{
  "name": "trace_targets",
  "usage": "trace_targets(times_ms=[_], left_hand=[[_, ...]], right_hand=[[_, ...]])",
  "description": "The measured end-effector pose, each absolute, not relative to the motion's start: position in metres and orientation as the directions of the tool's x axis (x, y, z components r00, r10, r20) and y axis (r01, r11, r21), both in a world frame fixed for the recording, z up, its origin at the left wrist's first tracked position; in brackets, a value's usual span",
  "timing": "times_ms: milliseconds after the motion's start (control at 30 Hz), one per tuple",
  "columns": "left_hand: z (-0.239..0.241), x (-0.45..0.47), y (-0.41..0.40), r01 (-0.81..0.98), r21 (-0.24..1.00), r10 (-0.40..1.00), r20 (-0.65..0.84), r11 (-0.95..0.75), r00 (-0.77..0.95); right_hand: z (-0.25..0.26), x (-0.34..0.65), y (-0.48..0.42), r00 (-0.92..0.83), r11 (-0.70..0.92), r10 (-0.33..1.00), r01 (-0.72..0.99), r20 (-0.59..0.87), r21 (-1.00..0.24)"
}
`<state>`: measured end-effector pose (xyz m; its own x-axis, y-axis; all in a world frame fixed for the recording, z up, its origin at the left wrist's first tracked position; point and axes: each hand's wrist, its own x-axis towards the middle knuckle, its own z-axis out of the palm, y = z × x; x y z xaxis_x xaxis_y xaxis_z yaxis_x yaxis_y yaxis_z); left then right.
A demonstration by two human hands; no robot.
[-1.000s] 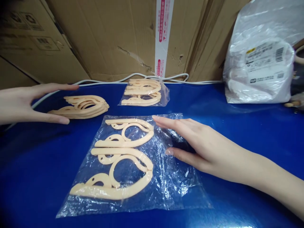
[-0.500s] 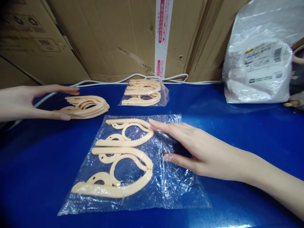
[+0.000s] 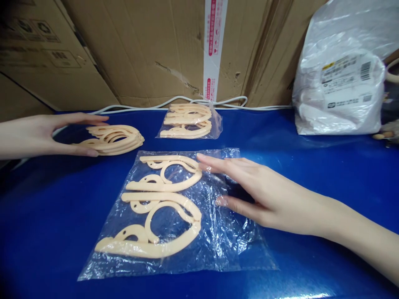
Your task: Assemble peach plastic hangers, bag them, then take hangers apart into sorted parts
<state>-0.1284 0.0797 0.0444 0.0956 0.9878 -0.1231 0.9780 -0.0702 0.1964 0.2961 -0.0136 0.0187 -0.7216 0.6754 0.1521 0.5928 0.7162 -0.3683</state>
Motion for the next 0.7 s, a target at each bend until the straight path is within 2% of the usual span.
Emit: trace_targets(times_ms=[167, 333, 500, 700], left_hand=[[0.044, -0.13, 0.083, 0.976, 0.206, 0.991, -0.097, -0.067, 0.088], [0.048, -0.118, 0.075, 0.967, 0.237, 0.996, 0.01, -0.091, 0.091], [0.045, -0.09, 0.055, 0.905, 0.285, 0.942, 0.209, -0.317, 0.264], [0.03, -0.044, 0.025, 0.72, 0.291, 0.763, 0.404, -0.63, 0.504]], right_hand=[[0.022, 0.301, -0.012, -0.685, 0.739, 0.674, 0.631, 0.278, -0.237], [0.026, 0.305, -0.015, -0.58, 0.665, 0.741, 0.705, 0.337, -0.248], [0.029, 0.302, -0.02, -0.507, 0.624, 0.765, 0.736, 0.397, -0.262], [0.03, 0.293, -0.025, -0.474, 0.63, 0.754, 0.717, 0.455, -0.298]])
